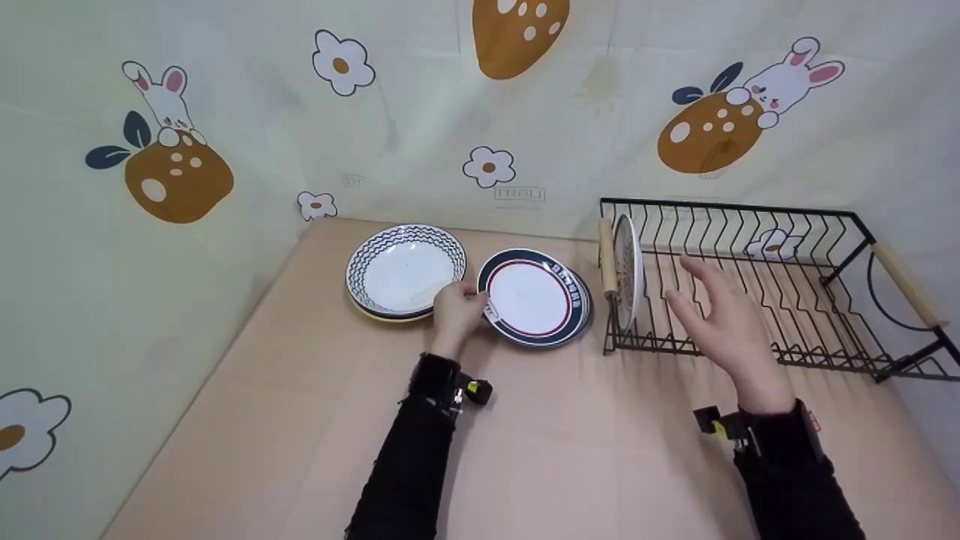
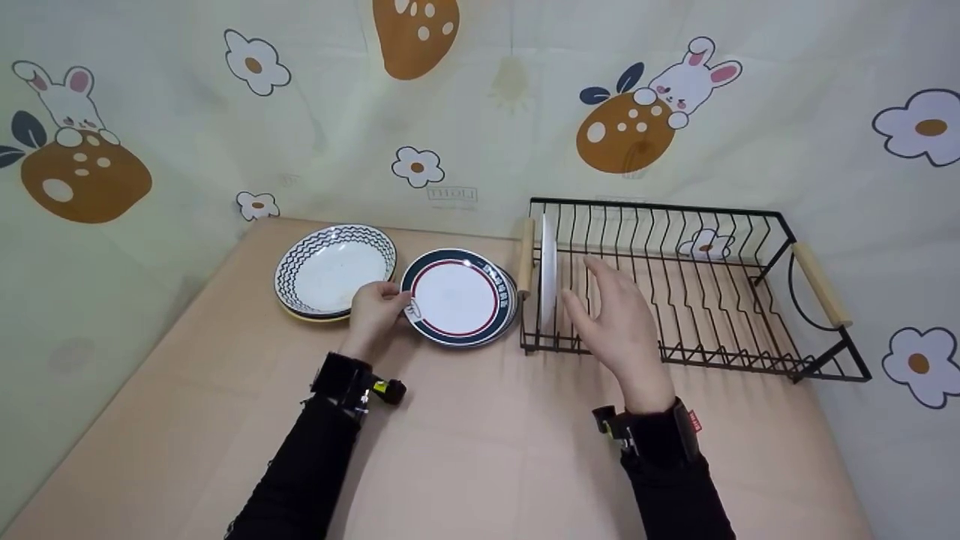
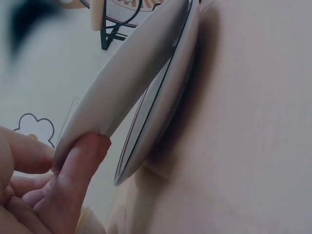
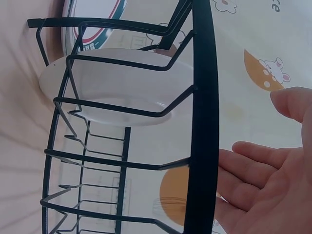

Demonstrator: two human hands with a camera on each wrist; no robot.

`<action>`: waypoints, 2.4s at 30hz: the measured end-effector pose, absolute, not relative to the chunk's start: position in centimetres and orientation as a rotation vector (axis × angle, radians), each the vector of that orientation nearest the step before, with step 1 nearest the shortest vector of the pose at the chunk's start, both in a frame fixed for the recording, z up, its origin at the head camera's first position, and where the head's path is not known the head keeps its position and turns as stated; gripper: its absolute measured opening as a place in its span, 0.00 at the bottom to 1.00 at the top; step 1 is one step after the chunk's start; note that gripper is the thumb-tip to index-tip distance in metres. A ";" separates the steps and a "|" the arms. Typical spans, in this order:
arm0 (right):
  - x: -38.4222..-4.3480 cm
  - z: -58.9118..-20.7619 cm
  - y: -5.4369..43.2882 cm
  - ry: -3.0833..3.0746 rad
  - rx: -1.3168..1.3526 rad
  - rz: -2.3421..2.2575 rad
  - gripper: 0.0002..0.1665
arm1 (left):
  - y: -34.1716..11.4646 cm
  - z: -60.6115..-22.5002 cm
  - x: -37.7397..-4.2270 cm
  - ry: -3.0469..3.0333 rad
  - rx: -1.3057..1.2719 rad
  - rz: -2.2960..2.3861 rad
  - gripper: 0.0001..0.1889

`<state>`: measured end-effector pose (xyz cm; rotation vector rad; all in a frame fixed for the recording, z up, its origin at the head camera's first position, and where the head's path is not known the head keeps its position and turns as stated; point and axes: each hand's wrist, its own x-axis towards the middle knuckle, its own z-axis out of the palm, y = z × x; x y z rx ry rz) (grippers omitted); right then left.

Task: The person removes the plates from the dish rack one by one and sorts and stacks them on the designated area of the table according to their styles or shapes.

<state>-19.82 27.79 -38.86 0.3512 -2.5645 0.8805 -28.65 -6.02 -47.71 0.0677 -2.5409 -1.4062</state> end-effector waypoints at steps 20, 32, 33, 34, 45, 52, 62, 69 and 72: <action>-20.6 -38.2 27.6 -2.635 0.360 0.874 0.35 | -5.8 -47.8 -28.4 -2.636 0.053 -1.269 0.11; -21.2 -38.2 27.4 -2.645 0.409 0.868 0.34 | -5.6 -46.9 -27.9 -2.719 0.057 -1.158 0.12; -21.3 -38.2 27.3 -2.644 0.418 0.867 0.34 | -5.7 -46.9 -27.9 -2.725 0.053 -1.148 0.12; -21.4 -38.2 27.3 -2.645 0.425 0.866 0.34 | -5.7 -46.9 -27.9 -2.726 0.047 -1.142 0.12; -21.7 -37.4 26.6 -2.756 0.362 0.830 0.38 | -5.7 -46.4 -27.7 -2.787 0.015 -1.077 0.16; -22.1 -36.8 26.1 -2.821 0.318 0.801 0.41 | -5.6 -45.5 -27.2 -2.766 -0.003 -1.009 0.13; -22.6 -36.3 25.4 -2.880 0.278 0.717 0.46 | -4.8 -44.1 -26.5 -2.716 -0.092 -0.967 0.13; -23.0 -36.7 24.7 -2.861 0.271 0.711 0.36 | -4.4 -43.6 -26.0 -2.702 -0.124 -0.946 0.17; -23.2 -36.9 24.4 -2.864 0.261 0.680 0.33 | -4.1 -43.5 -25.9 -2.691 -0.138 -0.951 0.19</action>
